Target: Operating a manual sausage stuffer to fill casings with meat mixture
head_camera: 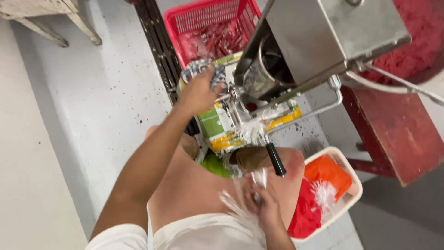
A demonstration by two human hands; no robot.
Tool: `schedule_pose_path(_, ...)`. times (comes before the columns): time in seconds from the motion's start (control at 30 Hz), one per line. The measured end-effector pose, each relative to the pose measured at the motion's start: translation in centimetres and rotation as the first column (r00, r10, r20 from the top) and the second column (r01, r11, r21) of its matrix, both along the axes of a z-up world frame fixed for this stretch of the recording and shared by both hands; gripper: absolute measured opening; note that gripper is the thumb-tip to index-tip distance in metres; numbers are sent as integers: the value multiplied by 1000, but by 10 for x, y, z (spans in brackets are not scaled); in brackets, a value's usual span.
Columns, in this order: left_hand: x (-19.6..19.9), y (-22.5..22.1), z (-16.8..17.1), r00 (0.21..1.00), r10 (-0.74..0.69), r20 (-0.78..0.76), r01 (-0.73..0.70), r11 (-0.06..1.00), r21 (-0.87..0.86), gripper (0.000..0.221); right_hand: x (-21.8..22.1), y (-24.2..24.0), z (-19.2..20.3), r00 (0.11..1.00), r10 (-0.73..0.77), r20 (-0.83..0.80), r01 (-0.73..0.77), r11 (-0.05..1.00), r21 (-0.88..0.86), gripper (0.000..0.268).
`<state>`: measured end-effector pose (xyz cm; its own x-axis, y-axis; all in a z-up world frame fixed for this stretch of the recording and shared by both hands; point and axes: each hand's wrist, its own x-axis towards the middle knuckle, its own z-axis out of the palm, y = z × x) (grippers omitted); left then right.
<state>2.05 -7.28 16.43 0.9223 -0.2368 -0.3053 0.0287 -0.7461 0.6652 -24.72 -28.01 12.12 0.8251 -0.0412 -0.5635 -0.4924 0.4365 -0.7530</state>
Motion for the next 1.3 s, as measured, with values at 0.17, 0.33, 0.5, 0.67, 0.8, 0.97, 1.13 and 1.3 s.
schedule_pose_path(0.17,-123,-14,-43,928,-85,-361,-222,654,-723,58,57,22,-7,964,151,219,-198,957,211,22)
schedule_pose_path(0.33,-176,-14,-64,962,13,-273,-269,220,-938,50,74,38,0,958,212,195,-235,967,101,19)
schedule_pose_path(0.5,-180,-11,-40,936,259,-239,-326,378,-866,19,75,53,21,951,243,190,-237,970,-53,13)
schedule_pose_path(0.67,-180,-11,-36,944,247,-220,-307,403,-862,18,74,55,26,938,258,232,-246,966,-78,11)
schedule_pose_path(0.8,-183,-14,-35,907,310,-285,-370,263,-891,17,70,50,21,919,260,298,-241,966,-98,16)
schedule_pose_path(0.97,-188,-10,-31,880,286,-378,-415,78,-907,42,58,50,-9,922,158,353,-138,987,-83,9)
schedule_pose_path(1.13,-194,-20,-42,885,260,-386,-431,146,-890,34,58,60,-8,907,150,393,-69,975,-213,9)
schedule_pose_path(1.3,-186,-24,-47,761,449,-468,-588,173,-790,25,53,66,-3,913,197,357,-3,878,-478,15)
